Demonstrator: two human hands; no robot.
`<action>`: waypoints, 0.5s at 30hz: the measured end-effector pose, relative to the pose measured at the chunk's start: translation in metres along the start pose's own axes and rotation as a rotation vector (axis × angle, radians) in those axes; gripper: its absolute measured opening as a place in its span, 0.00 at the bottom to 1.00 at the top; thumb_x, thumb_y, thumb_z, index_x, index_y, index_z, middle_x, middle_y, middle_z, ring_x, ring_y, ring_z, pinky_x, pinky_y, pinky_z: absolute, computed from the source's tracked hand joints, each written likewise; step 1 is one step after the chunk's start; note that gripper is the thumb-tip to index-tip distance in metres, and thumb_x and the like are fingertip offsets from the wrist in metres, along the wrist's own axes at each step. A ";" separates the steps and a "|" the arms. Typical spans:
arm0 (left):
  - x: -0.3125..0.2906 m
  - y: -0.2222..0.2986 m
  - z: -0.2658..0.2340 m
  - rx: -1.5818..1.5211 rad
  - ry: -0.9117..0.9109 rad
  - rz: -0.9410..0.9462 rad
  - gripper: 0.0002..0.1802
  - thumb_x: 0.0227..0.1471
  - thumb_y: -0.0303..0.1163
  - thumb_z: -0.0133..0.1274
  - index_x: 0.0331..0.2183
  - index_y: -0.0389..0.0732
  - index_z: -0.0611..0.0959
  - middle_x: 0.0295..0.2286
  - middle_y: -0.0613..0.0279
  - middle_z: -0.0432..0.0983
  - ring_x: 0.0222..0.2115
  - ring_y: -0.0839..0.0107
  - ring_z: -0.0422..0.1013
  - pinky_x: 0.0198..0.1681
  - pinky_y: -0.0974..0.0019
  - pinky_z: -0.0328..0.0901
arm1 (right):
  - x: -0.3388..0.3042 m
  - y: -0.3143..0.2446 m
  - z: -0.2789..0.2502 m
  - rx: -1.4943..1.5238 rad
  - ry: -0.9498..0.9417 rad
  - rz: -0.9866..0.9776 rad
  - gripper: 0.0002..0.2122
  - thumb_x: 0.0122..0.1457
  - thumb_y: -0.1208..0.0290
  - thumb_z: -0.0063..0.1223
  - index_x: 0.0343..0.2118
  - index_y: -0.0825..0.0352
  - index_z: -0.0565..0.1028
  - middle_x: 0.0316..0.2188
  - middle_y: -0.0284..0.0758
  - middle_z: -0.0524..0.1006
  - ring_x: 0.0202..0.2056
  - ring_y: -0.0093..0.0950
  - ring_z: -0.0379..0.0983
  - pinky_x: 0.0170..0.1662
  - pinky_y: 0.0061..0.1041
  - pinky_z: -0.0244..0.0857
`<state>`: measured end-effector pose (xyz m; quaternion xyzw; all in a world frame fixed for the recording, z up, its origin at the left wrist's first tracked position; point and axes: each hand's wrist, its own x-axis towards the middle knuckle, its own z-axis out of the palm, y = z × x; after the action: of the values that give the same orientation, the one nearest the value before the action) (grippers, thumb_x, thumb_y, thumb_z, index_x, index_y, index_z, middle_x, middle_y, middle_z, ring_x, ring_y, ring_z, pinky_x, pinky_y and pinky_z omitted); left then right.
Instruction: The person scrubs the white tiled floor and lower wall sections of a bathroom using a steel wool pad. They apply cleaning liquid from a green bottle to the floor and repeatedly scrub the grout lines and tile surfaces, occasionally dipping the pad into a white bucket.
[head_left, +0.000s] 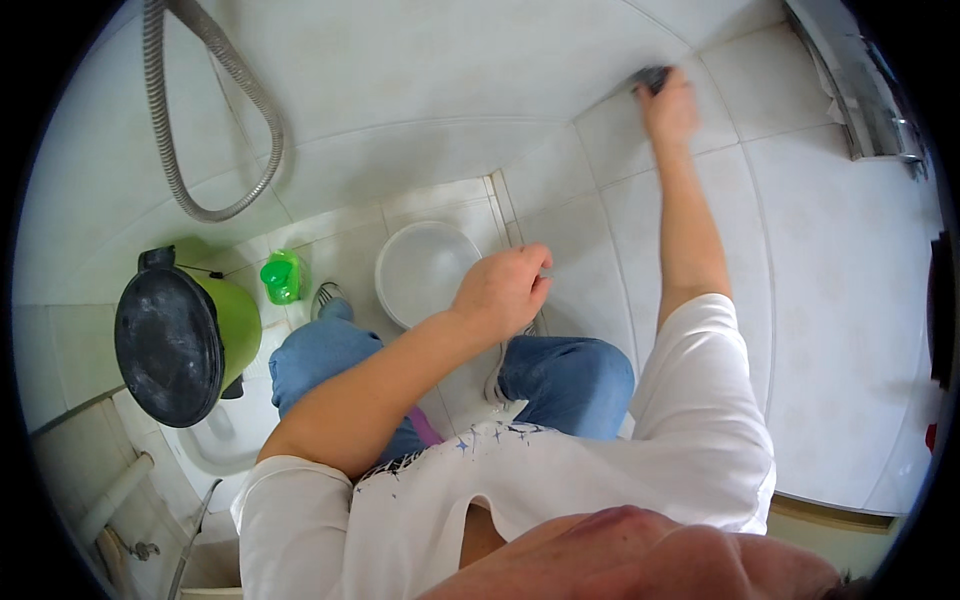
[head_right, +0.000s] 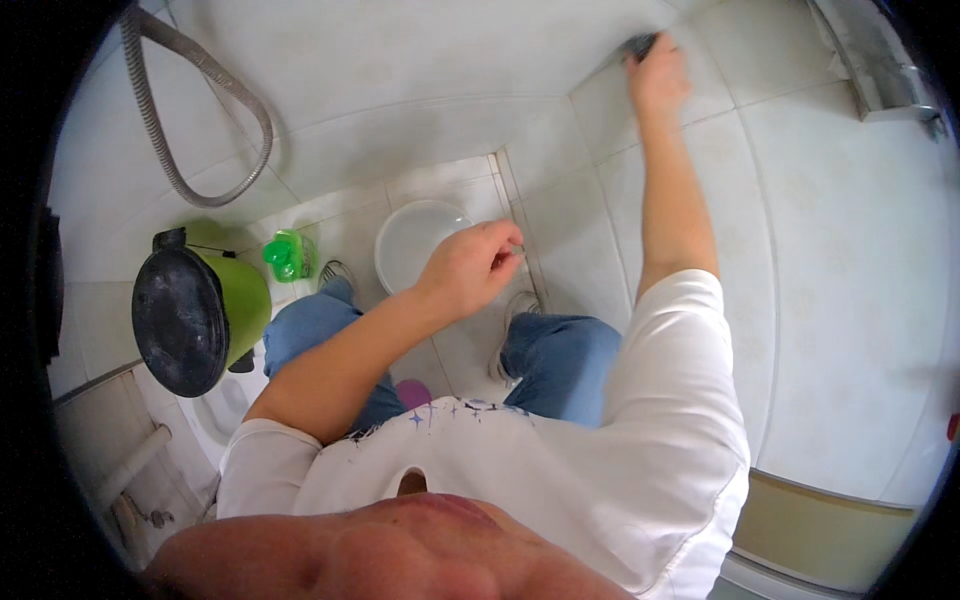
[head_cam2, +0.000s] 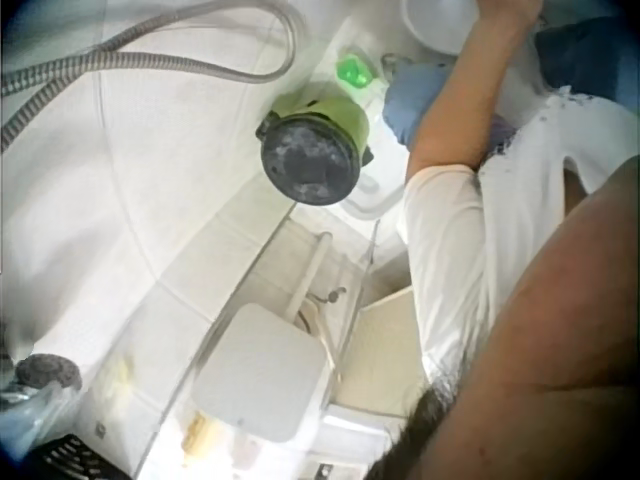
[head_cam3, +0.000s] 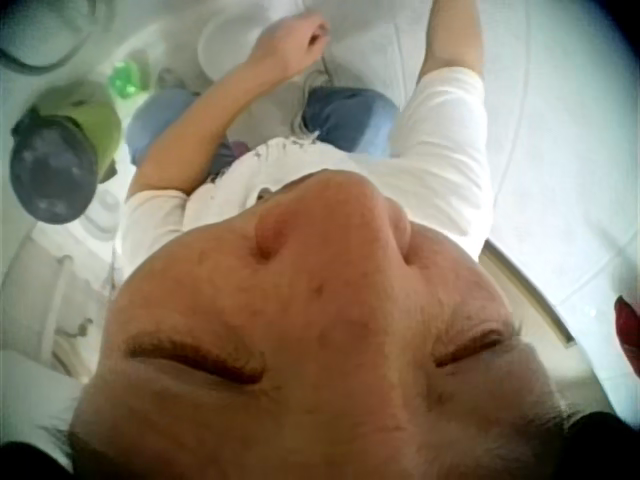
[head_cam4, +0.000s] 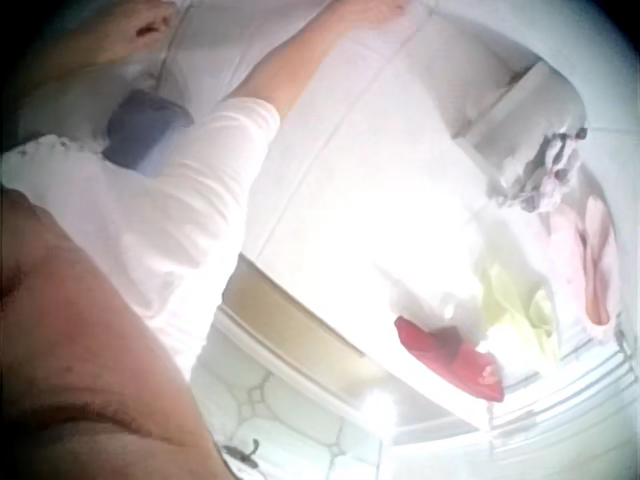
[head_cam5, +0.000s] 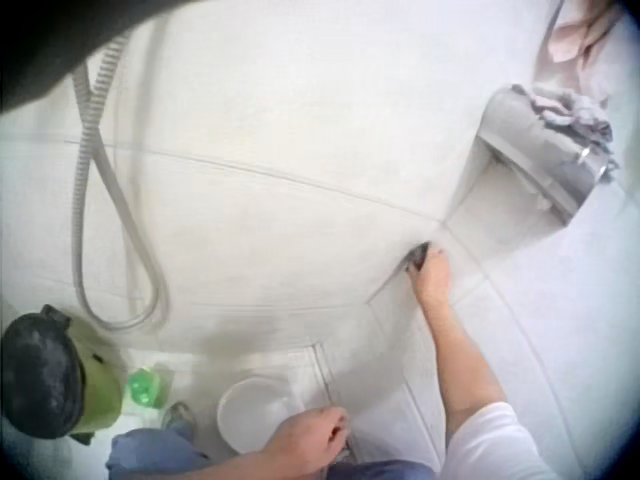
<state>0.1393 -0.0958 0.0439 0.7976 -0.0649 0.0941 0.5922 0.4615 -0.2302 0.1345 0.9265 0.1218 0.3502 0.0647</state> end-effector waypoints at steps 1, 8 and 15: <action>0.000 0.005 0.006 -0.033 -0.014 0.025 0.09 0.46 0.27 0.53 0.33 0.38 0.73 0.26 0.54 0.74 0.26 0.59 0.71 0.28 0.61 0.65 | 0.016 0.022 -0.022 0.034 0.117 0.010 0.23 0.46 0.52 0.60 0.42 0.62 0.71 0.35 0.41 0.74 0.36 0.39 0.73 0.36 0.40 0.68; -0.003 0.017 0.001 0.048 -0.093 0.073 0.09 0.46 0.26 0.53 0.33 0.39 0.72 0.25 0.57 0.73 0.26 0.59 0.70 0.27 0.60 0.64 | 0.037 0.019 -0.019 0.025 0.357 -0.004 0.16 0.47 0.56 0.60 0.37 0.58 0.76 0.36 0.34 0.74 0.36 0.38 0.73 0.34 0.39 0.67; -0.003 0.014 0.006 0.126 -0.136 0.102 0.11 0.45 0.26 0.54 0.34 0.40 0.72 0.26 0.57 0.73 0.26 0.57 0.70 0.28 0.59 0.64 | -0.059 -0.015 0.084 0.034 -0.132 -0.075 0.17 0.47 0.64 0.61 0.41 0.57 0.74 0.41 0.32 0.72 0.39 0.35 0.72 0.38 0.36 0.67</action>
<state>0.1335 -0.1057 0.0544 0.8336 -0.1394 0.0738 0.5294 0.4715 -0.2349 0.0316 0.9433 0.1576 0.2837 0.0699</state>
